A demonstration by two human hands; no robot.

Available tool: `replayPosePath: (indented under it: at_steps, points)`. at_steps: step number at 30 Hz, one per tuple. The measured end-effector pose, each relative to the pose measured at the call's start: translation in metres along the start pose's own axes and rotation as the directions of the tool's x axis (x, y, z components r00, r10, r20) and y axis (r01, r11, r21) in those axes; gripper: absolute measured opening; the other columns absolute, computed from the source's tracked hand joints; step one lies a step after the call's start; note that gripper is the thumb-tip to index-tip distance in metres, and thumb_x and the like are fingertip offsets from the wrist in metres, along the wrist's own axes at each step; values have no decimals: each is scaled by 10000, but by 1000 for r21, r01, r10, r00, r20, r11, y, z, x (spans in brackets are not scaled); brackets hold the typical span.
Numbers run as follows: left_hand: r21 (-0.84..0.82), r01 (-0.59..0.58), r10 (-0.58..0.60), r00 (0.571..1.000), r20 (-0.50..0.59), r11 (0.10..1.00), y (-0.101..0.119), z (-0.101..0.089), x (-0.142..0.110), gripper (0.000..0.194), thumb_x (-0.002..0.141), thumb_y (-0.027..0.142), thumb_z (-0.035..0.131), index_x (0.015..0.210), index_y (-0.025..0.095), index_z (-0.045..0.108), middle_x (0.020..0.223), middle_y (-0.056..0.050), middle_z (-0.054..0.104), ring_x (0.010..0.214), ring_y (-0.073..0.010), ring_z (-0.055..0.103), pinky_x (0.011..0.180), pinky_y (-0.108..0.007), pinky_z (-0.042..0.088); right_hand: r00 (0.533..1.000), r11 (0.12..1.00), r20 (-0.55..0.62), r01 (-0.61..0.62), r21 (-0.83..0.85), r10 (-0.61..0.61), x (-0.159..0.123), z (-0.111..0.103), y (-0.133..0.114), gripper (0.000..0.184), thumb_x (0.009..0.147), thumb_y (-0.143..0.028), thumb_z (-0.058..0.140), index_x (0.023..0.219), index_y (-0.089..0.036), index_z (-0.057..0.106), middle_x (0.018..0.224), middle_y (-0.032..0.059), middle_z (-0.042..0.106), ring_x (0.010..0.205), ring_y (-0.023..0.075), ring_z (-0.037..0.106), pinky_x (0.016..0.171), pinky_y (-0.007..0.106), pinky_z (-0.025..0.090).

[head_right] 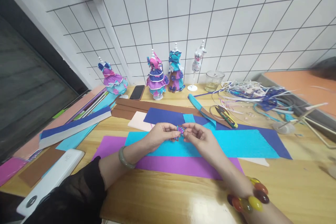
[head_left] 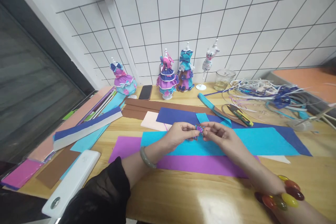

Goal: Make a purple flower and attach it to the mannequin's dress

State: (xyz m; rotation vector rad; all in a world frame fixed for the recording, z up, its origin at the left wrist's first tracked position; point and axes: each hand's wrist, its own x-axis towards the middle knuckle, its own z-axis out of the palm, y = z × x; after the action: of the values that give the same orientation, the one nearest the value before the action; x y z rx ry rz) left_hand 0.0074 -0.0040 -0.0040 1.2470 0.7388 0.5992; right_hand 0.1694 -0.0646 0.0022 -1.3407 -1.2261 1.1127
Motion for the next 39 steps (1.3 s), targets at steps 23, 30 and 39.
replayPosePath:
  at_steps: [23, 30, 39]
  points:
    - [12, -11, 11, 1000, 3, 1000, -5, 2, 0, 365, 585, 381, 726, 801, 102, 631, 667, -28, 611, 584, -82, 528, 595, -242, 408, 998, 999, -27, 50, 0, -50, -1, -1, 0, 419, 689, -464, 643, 1002, -194, 577, 839, 43, 616, 760, 160, 582, 728, 309, 482]
    - [4, -23, 23, 1000, -3, 1000, -5, 2, -1, 373, 605, 376, 715, 837, 97, 630, 699, -53, 625, 585, -87, 528, 589, -244, 407, 999, 999, -3, 32, 7, -32, 0, -2, 3, 415, 692, -444, 650, 1008, -189, 566, 813, 34, 610, 755, 160, 578, 721, 312, 479]
    - [23, 5, -6, 999, 53, 1000, -7, 2, -1, 378, 583, 389, 722, 807, 102, 620, 668, -33, 609, 565, -80, 519, 585, -247, 410, 997, 998, 48, 56, 9, -56, 0, -4, 3, 349, 738, -411, 614, 1014, -205, 559, 832, 26, 595, 719, 145, 565, 705, 311, 469]
